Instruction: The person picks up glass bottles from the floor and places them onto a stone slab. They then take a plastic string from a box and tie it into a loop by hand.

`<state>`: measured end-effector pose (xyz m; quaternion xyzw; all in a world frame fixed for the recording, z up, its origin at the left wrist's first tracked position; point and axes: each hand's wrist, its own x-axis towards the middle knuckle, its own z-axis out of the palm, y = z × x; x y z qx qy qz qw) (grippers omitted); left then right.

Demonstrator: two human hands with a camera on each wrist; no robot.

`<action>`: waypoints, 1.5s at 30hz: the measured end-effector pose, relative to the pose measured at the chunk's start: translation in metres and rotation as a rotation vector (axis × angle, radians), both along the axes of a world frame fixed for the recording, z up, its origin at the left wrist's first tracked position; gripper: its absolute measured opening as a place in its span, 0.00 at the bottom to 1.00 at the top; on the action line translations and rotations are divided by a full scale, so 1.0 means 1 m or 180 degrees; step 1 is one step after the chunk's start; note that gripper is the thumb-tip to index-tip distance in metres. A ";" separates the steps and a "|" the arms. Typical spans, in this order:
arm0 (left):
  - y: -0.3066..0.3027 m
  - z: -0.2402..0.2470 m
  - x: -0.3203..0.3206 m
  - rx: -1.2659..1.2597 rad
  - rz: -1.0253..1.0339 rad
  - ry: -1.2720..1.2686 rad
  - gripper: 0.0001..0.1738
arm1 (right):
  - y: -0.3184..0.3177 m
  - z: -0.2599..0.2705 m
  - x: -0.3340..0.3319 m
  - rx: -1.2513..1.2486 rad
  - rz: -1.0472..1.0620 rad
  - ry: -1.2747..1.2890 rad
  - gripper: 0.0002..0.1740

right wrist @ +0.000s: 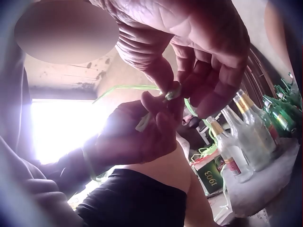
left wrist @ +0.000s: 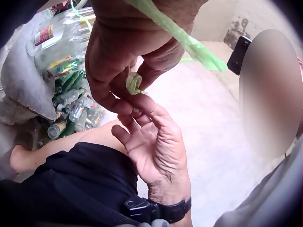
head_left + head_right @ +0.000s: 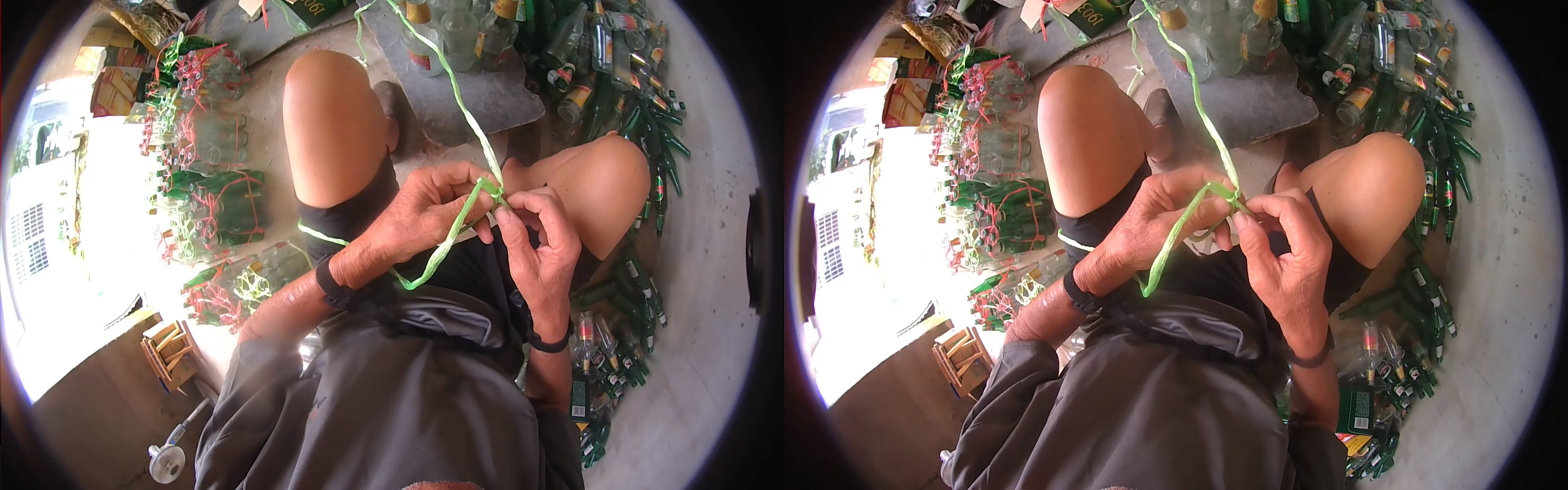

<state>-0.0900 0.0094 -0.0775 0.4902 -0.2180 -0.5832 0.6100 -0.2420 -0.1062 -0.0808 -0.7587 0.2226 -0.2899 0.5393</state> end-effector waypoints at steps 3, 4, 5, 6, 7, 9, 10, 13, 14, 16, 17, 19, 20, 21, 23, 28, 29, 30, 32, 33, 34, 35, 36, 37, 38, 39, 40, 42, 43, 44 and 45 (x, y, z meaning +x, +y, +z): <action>0.000 0.002 0.000 0.0083 0.0001 -0.0004 0.13 | 0.000 0.000 0.001 -0.0021 0.0024 0.0023 0.04; 0.001 0.002 0.000 0.0115 -0.0010 -0.0003 0.13 | -0.001 -0.001 0.000 -0.0019 0.0023 0.0024 0.04; 0.001 0.002 0.000 0.0116 -0.0010 -0.0003 0.13 | -0.001 -0.003 0.000 0.0010 0.0015 0.0001 0.04; 0.001 0.001 0.000 0.0177 -0.0012 -0.0065 0.13 | -0.001 -0.005 0.000 0.0042 0.0007 -0.0021 0.03; 0.001 0.001 0.001 0.0238 -0.0013 -0.0128 0.13 | 0.000 -0.004 0.000 0.0045 0.0006 -0.0023 0.03; 0.001 0.008 0.004 0.0287 -0.0028 -0.0168 0.13 | 0.000 -0.002 -0.001 0.0164 0.0114 0.0040 0.03; 0.001 0.011 0.004 0.0334 -0.0045 -0.0203 0.12 | 0.000 -0.002 -0.001 0.0164 0.0110 0.0040 0.03; 0.001 0.001 0.002 0.0293 0.0044 -0.0256 0.12 | 0.000 -0.002 0.001 0.0051 0.0169 0.0143 0.06; 0.001 0.001 0.002 0.0294 0.0043 -0.0256 0.12 | 0.001 0.000 0.003 0.0032 0.0031 0.0004 0.09; 0.002 0.003 0.001 0.0393 0.0049 -0.0352 0.12 | 0.000 0.004 0.006 0.0016 -0.0109 -0.0132 0.12; 0.002 0.001 0.000 0.0396 0.0046 -0.0350 0.12 | -0.002 0.008 0.007 -0.0170 0.0000 -0.0196 0.14; 0.002 -0.005 -0.003 0.0426 0.0074 -0.1196 0.11 | -0.006 0.012 0.009 -0.0353 0.0096 -0.0255 0.15; 0.002 -0.006 -0.003 0.0426 0.0066 -0.1193 0.11 | -0.008 0.012 0.011 -0.0704 0.0254 -0.0248 0.14; 0.002 -0.007 -0.004 0.0405 0.0101 -0.1590 0.10 | -0.010 0.012 0.011 -0.1054 0.0415 -0.0241 0.14; 0.002 -0.005 -0.004 0.0395 0.0202 -0.1838 0.10 | -0.009 0.010 0.009 -0.0927 0.0383 -0.0281 0.12; 0.004 -0.004 0.003 0.0426 0.0146 -0.1409 0.11 | -0.011 0.004 0.001 -0.0812 0.0256 -0.0283 0.09; 0.004 -0.004 0.005 0.0420 0.0102 -0.1143 0.11 | -0.012 0.003 0.000 -0.0733 0.0270 -0.0293 0.08; 0.005 -0.002 0.006 0.0423 0.0099 -0.1141 0.11 | -0.013 0.003 -0.001 -0.0730 0.0268 -0.0290 0.08; 0.005 0.005 0.008 0.0581 0.0033 -0.0727 0.11 | -0.016 0.003 -0.003 -0.0797 0.0423 -0.0159 0.09; 0.006 0.004 0.009 0.0580 0.0030 -0.0725 0.11 | -0.016 0.004 -0.004 -0.0797 0.0420 -0.0156 0.09; 0.006 0.003 0.009 0.0551 0.0022 -0.0570 0.10 | -0.016 0.006 -0.005 -0.0711 0.0545 -0.0079 0.10; 0.006 0.002 0.010 0.0523 0.0017 -0.0417 0.10 | -0.016 0.007 -0.006 -0.0624 0.0670 -0.0004 0.10; 0.007 0.001 0.010 0.0525 0.0017 -0.0418 0.10 | -0.016 0.007 -0.005 -0.0623 0.0670 -0.0006 0.10; 0.007 0.000 0.010 0.0538 0.0021 -0.0344 0.10 | -0.016 0.007 -0.005 -0.0638 0.0768 0.0027 0.10; 0.007 0.000 0.010 0.0549 0.0025 -0.0269 0.10 | -0.016 0.007 -0.005 -0.0654 0.0864 0.0060 0.09; 0.007 0.000 0.010 0.0549 0.0024 -0.0269 0.10 | -0.016 0.008 -0.004 -0.0655 0.0864 0.0060 0.09; 0.007 0.000 0.009 0.0477 0.0043 -0.0485 0.10 | -0.016 0.009 -0.003 -0.0514 0.0902 0.0111 0.08; 0.007 0.002 0.008 0.0406 0.0062 -0.0701 0.09 | -0.016 0.008 -0.003 -0.0372 0.0939 0.0163 0.08; 0.007 0.004 0.006 0.0480 0.0080 -0.0917 0.09 | -0.017 0.004 -0.003 -0.0113 0.0930 0.0201 0.09; 0.006 0.004 0.005 0.0553 0.0097 -0.1134 0.09 | -0.018 0.002 -0.003 0.0146 0.0921 0.0239 0.11; 0.005 0.004 0.004 0.0553 0.0096 -0.1133 0.09 | -0.019 0.002 -0.004 0.0444 0.0966 0.0231 0.14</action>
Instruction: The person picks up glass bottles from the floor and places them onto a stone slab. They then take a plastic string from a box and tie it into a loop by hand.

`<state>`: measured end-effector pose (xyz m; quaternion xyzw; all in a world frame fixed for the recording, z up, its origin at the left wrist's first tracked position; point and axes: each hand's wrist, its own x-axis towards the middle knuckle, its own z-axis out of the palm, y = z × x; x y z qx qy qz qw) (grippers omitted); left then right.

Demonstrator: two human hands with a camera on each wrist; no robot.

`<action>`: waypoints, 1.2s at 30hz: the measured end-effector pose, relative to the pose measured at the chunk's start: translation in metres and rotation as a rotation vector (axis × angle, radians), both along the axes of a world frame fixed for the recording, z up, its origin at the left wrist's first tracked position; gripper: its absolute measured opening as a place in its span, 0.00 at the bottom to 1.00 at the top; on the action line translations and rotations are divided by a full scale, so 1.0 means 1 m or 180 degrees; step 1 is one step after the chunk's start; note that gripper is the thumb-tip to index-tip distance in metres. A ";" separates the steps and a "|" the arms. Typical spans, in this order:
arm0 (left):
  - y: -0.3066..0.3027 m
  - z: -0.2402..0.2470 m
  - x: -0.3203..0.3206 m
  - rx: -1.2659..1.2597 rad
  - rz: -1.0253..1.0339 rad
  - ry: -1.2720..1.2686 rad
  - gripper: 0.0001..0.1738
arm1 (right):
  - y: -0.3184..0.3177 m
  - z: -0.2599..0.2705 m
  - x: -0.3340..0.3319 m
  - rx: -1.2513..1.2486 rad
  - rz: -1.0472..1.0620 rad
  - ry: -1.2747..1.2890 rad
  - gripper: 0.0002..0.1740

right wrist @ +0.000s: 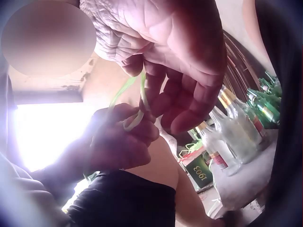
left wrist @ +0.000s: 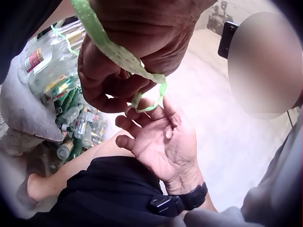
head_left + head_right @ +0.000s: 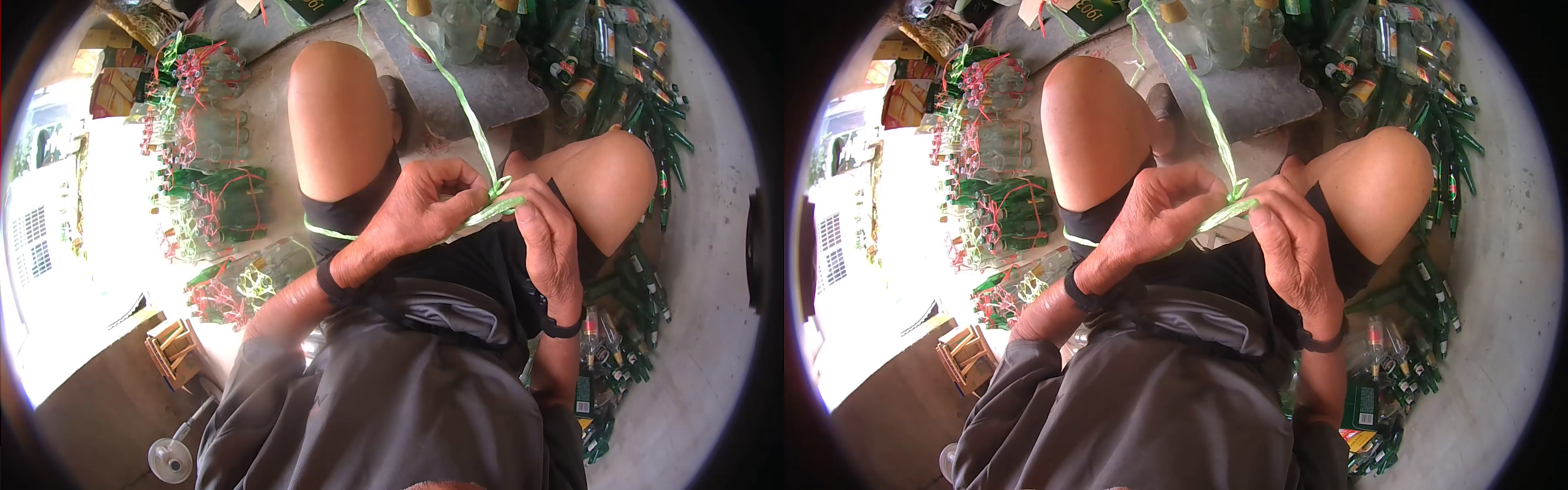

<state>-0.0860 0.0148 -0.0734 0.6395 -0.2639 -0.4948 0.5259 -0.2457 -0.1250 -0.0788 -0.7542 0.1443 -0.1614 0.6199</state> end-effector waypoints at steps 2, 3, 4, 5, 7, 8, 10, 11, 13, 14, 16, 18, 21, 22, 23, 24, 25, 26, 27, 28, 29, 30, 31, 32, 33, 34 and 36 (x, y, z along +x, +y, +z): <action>0.000 -0.002 -0.001 -0.0081 0.0032 -0.0167 0.09 | 0.000 0.002 0.000 0.0294 -0.0016 -0.0033 0.15; 0.000 -0.005 -0.002 -0.0081 0.0031 -0.0168 0.09 | 0.000 0.002 0.000 0.0588 -0.0031 -0.0067 0.17; 0.000 -0.009 -0.004 -0.0182 0.0047 -0.0381 0.09 | -0.001 -0.002 -0.001 0.0561 -0.0210 0.0076 0.19; 0.000 -0.011 -0.005 -0.0284 0.0061 -0.0591 0.09 | -0.002 -0.003 -0.002 0.0561 -0.0213 0.0078 0.19; -0.001 -0.010 -0.008 -0.0246 0.0070 -0.0570 0.09 | -0.003 -0.005 -0.003 0.0168 -0.0250 0.0212 0.17; -0.002 -0.008 -0.008 -0.0210 0.0083 -0.0558 0.09 | -0.001 -0.009 0.000 0.0095 -0.0329 0.0113 0.13; -0.002 -0.004 -0.007 -0.0093 0.0015 -0.0528 0.09 | 0.002 -0.005 0.001 0.0089 -0.0370 0.0112 0.12; -0.002 -0.003 -0.007 0.0020 -0.0055 -0.0497 0.08 | 0.004 -0.002 0.002 0.0080 -0.0413 0.0111 0.12; -0.002 -0.004 -0.007 -0.0029 -0.0091 -0.0527 0.09 | 0.005 -0.005 0.003 0.0129 -0.0544 0.0147 0.12; -0.002 -0.004 -0.007 -0.0078 -0.0123 -0.0562 0.09 | 0.006 -0.007 0.003 0.0178 -0.0670 0.0176 0.12; -0.002 -0.005 -0.005 -0.0022 -0.0178 -0.0418 0.10 | 0.006 -0.014 0.004 0.0166 -0.0727 0.0234 0.11; -0.002 -0.003 -0.003 0.0034 -0.0234 -0.0269 0.10 | 0.007 -0.015 0.004 0.0153 -0.0786 0.0297 0.11; -0.002 0.000 0.000 0.0297 -0.0354 0.0168 0.11 | 0.008 -0.015 0.004 0.0290 -0.0785 0.0418 0.10; -0.001 0.000 0.001 0.0257 -0.0380 0.0251 0.11 | 0.008 -0.016 0.004 0.0462 -0.0780 0.0417 0.10; -0.001 -0.001 0.001 0.0218 -0.0406 0.0334 0.11 | 0.008 -0.017 0.003 0.0634 -0.0775 0.0416 0.10; 0.000 -0.003 0.000 0.0219 -0.0407 0.0336 0.11 | 0.008 -0.017 0.003 0.0635 -0.0776 0.0418 0.10; 0.000 -0.004 0.000 0.0144 -0.0394 0.0314 0.12 | 0.008 -0.018 0.003 0.0701 -0.0774 0.0440 0.10; 0.000 -0.005 -0.001 0.0069 -0.0381 0.0293 0.12 | 0.008 -0.018 0.003 0.0767 -0.0772 0.0463 0.10; 0.000 -0.006 0.000 0.0069 -0.0381 0.0296 0.12 | 0.009 -0.018 0.003 0.0766 -0.0772 0.0465 0.10; 0.000 -0.006 0.000 0.0056 -0.0417 0.0300 0.12 | 0.010 -0.018 0.005 0.0842 -0.0829 0.0387 0.10; 0.000 -0.006 0.001 0.0044 -0.0453 0.0305 0.12 | 0.011 -0.018 0.005 0.0919 -0.0886 0.0308 0.10; 0.000 -0.005 0.001 0.0044 -0.0453 0.0307 0.12 | 0.010 -0.019 0.005 0.0919 -0.0886 0.0310 0.10; 0.000 -0.003 0.001 0.0098 -0.0454 0.0292 0.11 | 0.008 -0.020 0.004 0.0911 -0.0853 0.0337 0.10; -0.001 -0.002 0.001 0.0150 -0.0455 0.0277 0.11 | 0.008 -0.021 0.004 0.0901 -0.0820 0.0364 0.10; 0.000 -0.002 0.001 0.0150 -0.0453 0.0278 0.11 | 0.007 -0.021 0.004 0.0901 -0.0819 0.0364 0.10; -0.001 -0.002 0.000 0.0113 -0.0426 0.0288 0.11 | 0.007 -0.021 0.004 0.0855 -0.0790 0.0320 0.09; -0.001 -0.003 -0.001 0.0077 -0.0400 0.0299 0.11 | 0.007 -0.019 0.004 0.0809 -0.0762 0.0277 0.09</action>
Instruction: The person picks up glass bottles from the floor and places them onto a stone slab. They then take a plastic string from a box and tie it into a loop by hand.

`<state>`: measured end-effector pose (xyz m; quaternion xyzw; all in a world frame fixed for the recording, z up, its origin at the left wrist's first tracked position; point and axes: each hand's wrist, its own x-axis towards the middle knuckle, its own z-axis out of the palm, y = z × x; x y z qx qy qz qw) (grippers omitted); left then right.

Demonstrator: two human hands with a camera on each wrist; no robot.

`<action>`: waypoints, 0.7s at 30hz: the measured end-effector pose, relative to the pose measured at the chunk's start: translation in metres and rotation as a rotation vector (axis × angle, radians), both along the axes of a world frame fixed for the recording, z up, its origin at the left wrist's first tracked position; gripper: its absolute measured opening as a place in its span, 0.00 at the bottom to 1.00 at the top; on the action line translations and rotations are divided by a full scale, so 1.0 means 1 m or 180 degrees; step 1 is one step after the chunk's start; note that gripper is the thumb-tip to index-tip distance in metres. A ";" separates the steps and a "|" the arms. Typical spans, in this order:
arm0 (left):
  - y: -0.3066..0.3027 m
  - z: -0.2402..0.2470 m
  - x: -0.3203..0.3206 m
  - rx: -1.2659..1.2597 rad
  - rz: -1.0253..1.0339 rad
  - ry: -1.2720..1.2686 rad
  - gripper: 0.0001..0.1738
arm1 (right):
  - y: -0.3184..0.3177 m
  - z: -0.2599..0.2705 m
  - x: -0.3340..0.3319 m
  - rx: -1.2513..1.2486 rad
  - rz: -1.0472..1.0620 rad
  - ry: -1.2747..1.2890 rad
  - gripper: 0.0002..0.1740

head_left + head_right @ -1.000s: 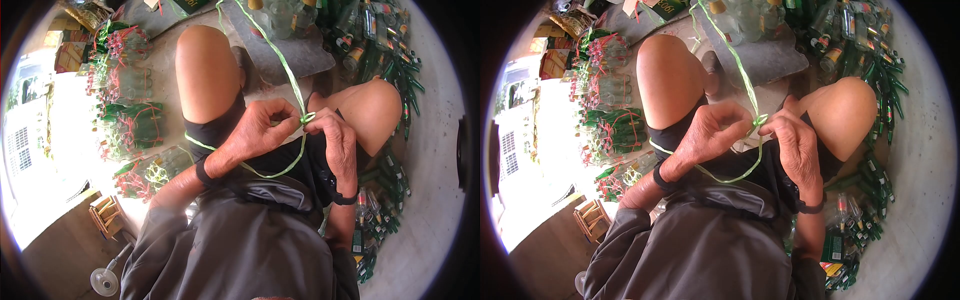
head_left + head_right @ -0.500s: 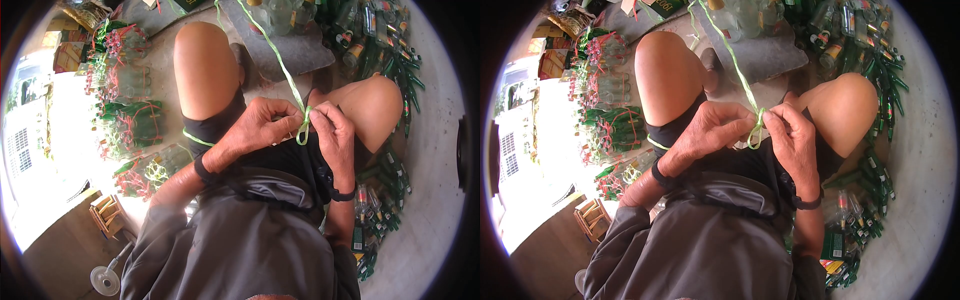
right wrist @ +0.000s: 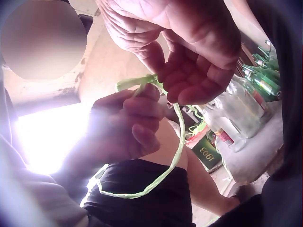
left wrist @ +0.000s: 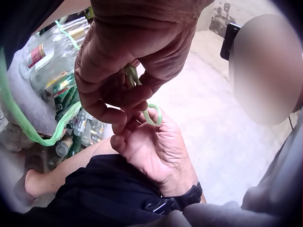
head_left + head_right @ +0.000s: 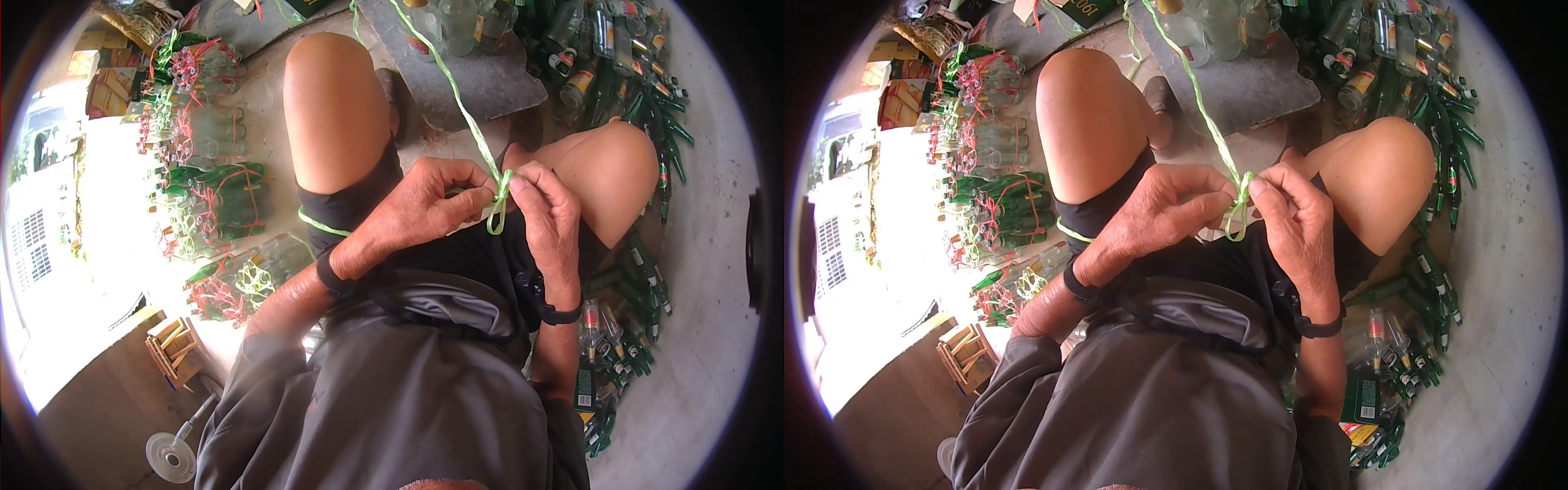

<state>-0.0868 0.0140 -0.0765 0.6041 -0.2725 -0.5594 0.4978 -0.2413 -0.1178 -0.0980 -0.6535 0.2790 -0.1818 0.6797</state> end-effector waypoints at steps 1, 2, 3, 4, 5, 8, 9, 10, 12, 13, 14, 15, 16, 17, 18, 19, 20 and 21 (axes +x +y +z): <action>0.000 0.000 0.000 -0.0059 -0.0013 -0.0087 0.11 | 0.001 0.002 0.001 0.0072 0.0005 -0.0006 0.08; 0.000 -0.001 0.000 -0.0117 -0.0027 -0.0174 0.12 | 0.001 0.003 0.001 0.0145 0.0011 -0.0012 0.07; 0.000 -0.001 0.000 -0.0117 -0.0027 -0.0173 0.12 | 0.001 0.003 0.000 0.0145 0.0011 -0.0011 0.07; 0.000 -0.001 0.001 -0.0084 -0.0025 -0.0155 0.12 | 0.000 0.002 0.000 0.0103 0.0072 0.0002 0.07; 0.000 -0.002 0.001 -0.0051 -0.0024 -0.0138 0.12 | -0.001 0.002 -0.001 0.0060 0.0134 0.0016 0.06; 0.000 0.001 0.002 -0.0014 -0.0047 -0.0136 0.13 | 0.004 0.005 0.002 0.0116 -0.0288 -0.0089 0.06; 0.001 0.000 0.003 -0.0012 -0.0043 -0.0141 0.13 | 0.006 0.006 0.001 0.0118 -0.0283 -0.0094 0.06; 0.001 -0.001 0.002 0.0030 0.0028 -0.0119 0.12 | 0.009 0.008 -0.001 -0.0190 -0.0289 -0.0254 0.07; 0.001 -0.001 0.001 0.0070 0.0097 -0.0097 0.11 | 0.007 0.011 -0.006 -0.0889 -0.0087 -0.0433 0.11; 0.001 0.001 0.000 0.0106 0.0183 -0.0164 0.11 | 0.008 0.013 -0.007 -0.1222 0.0027 -0.0456 0.14; 0.000 0.002 0.000 0.0141 0.0266 -0.0230 0.11 | 0.009 0.020 -0.006 -0.1441 0.0146 -0.0415 0.15; 0.000 0.000 -0.001 0.0138 0.0263 -0.0230 0.11 | 0.011 0.027 -0.003 -0.1662 0.0263 -0.0373 0.17; 0.000 -0.002 -0.002 0.0060 0.0302 -0.0185 0.12 | 0.014 0.025 0.000 -0.1750 0.0233 -0.0369 0.20; 0.000 -0.003 -0.003 -0.0017 0.0342 -0.0140 0.12 | 0.015 0.021 -0.001 -0.1753 0.0230 -0.0368 0.20; -0.001 -0.003 -0.003 -0.0020 0.0341 -0.0141 0.12 | 0.017 0.016 -0.001 -0.1808 0.0237 -0.0313 0.19; -0.001 -0.002 -0.004 -0.0060 0.0369 -0.0068 0.12 | 0.018 0.011 -0.002 -0.1862 0.0246 -0.0261 0.19; 0.000 -0.001 -0.005 -0.0100 0.0399 0.0001 0.12 | 0.020 0.009 -0.003 -0.1840 0.0229 -0.0196 0.17; 0.000 -0.001 -0.004 -0.0100 0.0402 -0.0005 0.12 | 0.021 0.008 -0.002 -0.1840 0.0230 -0.0203 0.17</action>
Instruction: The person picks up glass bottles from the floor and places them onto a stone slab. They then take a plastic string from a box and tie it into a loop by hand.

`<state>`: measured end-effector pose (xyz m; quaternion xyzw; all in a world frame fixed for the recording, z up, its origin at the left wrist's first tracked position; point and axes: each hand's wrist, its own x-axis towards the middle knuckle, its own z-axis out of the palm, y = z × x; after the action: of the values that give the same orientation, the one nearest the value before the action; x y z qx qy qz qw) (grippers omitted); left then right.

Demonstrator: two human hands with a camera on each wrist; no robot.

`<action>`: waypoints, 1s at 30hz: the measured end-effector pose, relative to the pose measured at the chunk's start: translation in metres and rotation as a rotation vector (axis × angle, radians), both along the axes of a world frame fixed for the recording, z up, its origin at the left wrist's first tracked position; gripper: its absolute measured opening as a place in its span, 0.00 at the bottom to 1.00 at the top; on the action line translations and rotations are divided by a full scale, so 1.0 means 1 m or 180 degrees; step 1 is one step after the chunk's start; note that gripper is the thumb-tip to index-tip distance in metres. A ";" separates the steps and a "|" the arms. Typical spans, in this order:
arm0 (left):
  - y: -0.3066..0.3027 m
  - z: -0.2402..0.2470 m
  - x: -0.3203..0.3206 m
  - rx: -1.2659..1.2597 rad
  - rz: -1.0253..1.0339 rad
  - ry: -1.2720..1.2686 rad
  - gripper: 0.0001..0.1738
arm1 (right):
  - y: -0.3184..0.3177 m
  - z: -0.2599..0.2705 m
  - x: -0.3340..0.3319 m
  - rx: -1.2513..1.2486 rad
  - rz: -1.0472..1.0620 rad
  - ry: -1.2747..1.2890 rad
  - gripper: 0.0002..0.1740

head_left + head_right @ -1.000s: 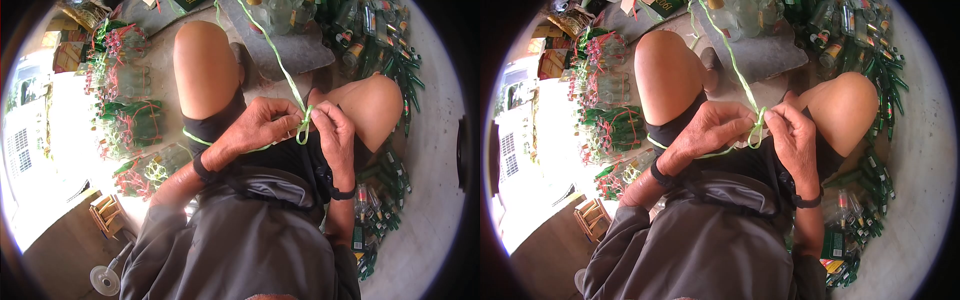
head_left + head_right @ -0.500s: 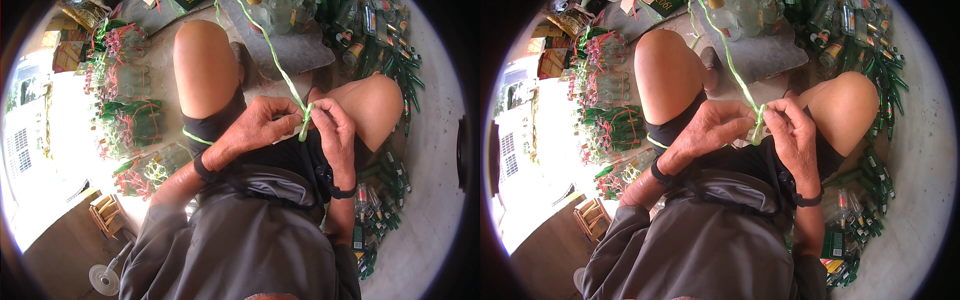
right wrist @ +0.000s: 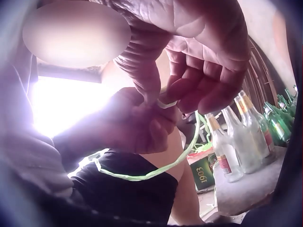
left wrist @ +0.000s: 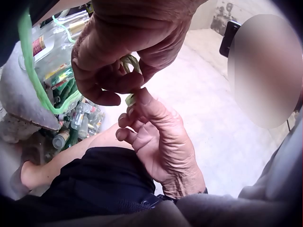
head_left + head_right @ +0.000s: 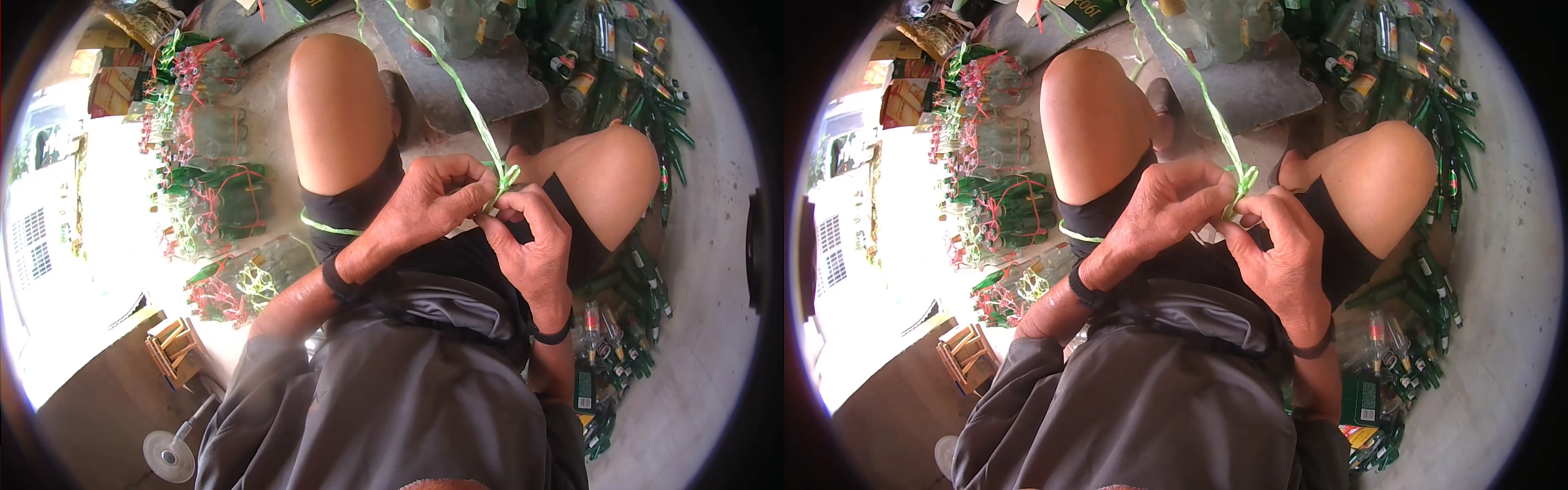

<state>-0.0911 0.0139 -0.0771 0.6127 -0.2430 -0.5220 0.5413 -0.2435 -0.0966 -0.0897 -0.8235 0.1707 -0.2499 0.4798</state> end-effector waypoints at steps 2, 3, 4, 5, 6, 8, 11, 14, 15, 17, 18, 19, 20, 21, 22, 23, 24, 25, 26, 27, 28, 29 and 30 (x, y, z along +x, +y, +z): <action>0.000 0.000 0.000 -0.0065 -0.0032 -0.0039 0.11 | 0.003 0.000 0.001 0.0065 -0.0069 -0.0098 0.17; 0.000 -0.001 0.000 -0.0067 -0.0034 -0.0039 0.11 | 0.004 -0.001 0.002 0.0063 -0.0071 -0.0098 0.17; 0.000 -0.003 -0.001 -0.0109 -0.0012 -0.0013 0.11 | 0.005 -0.002 0.002 -0.0032 -0.0126 -0.0120 0.16; 0.000 -0.004 -0.001 -0.0150 0.0008 0.0013 0.11 | 0.006 -0.003 0.002 -0.0126 -0.0183 -0.0141 0.15; -0.001 -0.005 -0.002 -0.0152 0.0004 0.0014 0.11 | 0.007 -0.003 0.002 -0.0128 -0.0188 -0.0140 0.15; -0.001 -0.005 -0.005 -0.0237 0.0080 0.0088 0.11 | 0.009 -0.003 0.001 -0.0063 -0.0276 -0.0146 0.12; 0.001 -0.006 -0.002 -0.0216 -0.0012 -0.0122 0.11 | 0.009 -0.008 -0.001 -0.0048 -0.0311 -0.0252 0.09; 0.002 -0.007 0.000 -0.0002 -0.0063 -0.0083 0.12 | 0.006 -0.007 -0.005 0.0186 -0.0282 -0.0236 0.06; 0.002 -0.005 0.001 -0.0003 -0.0062 -0.0086 0.12 | 0.004 -0.008 -0.008 0.0185 -0.0282 -0.0240 0.06; 0.003 -0.001 0.001 -0.0004 -0.0016 -0.0213 0.12 | 0.002 -0.009 -0.014 0.1024 -0.0215 -0.0174 0.04; 0.003 -0.002 0.002 -0.0006 -0.0017 -0.0213 0.12 | 0.002 -0.007 -0.016 0.1022 -0.0216 -0.0174 0.04; 0.002 -0.003 0.002 0.0020 -0.0037 -0.0285 0.12 | 0.002 -0.003 -0.017 0.1514 -0.0283 -0.0169 0.04; 0.003 -0.004 0.002 0.0045 -0.0055 -0.0359 0.12 | 0.002 -0.001 -0.017 0.2007 -0.0348 -0.0164 0.04; 0.003 -0.005 0.001 0.0046 -0.0053 -0.0362 0.12 | -0.002 -0.002 -0.020 0.2000 -0.0258 -0.0114 0.05; 0.002 -0.007 0.000 -0.0085 -0.0022 -0.0485 0.12 | -0.005 -0.004 -0.022 0.2000 -0.0256 -0.0115 0.05; 0.002 -0.009 -0.001 -0.0215 0.0010 -0.0608 0.13 | -0.007 -0.007 -0.024 0.2316 -0.0166 -0.0216 0.05; 0.002 -0.009 -0.001 -0.0215 0.0011 -0.0608 0.13 | -0.008 -0.008 -0.024 0.2632 -0.0076 -0.0317 0.05; 0.002 -0.010 -0.001 -0.0186 -0.0001 -0.0629 0.13 | -0.008 -0.008 -0.025 0.2808 -0.0012 -0.0354 0.06; 0.002 -0.010 -0.001 -0.0158 -0.0013 -0.0650 0.13 | -0.008 -0.007 -0.025 0.2807 -0.0013 -0.0353 0.06; 0.002 -0.010 0.000 -0.0159 -0.0015 -0.0649 0.13 | -0.009 -0.007 -0.025 0.2911 0.0024 -0.0351 0.07; 0.002 -0.009 0.001 -0.0076 -0.0024 -0.0677 0.13 | -0.009 -0.006 -0.024 0.3016 0.0062 -0.0349 0.09; 0.002 -0.009 0.002 0.0008 -0.0032 -0.0706 0.13 | -0.010 -0.006 -0.025 0.3016 0.0063 -0.0351 0.09; 0.002 -0.011 0.003 0.0008 -0.0031 -0.0709 0.13 | -0.012 -0.007 -0.026 0.3241 0.0082 -0.0487 0.09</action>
<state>-0.0883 0.0163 -0.0877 0.6664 -0.3040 -0.4537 0.5076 -0.2692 -0.1083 -0.0965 -0.4670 0.2249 -0.1887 0.8341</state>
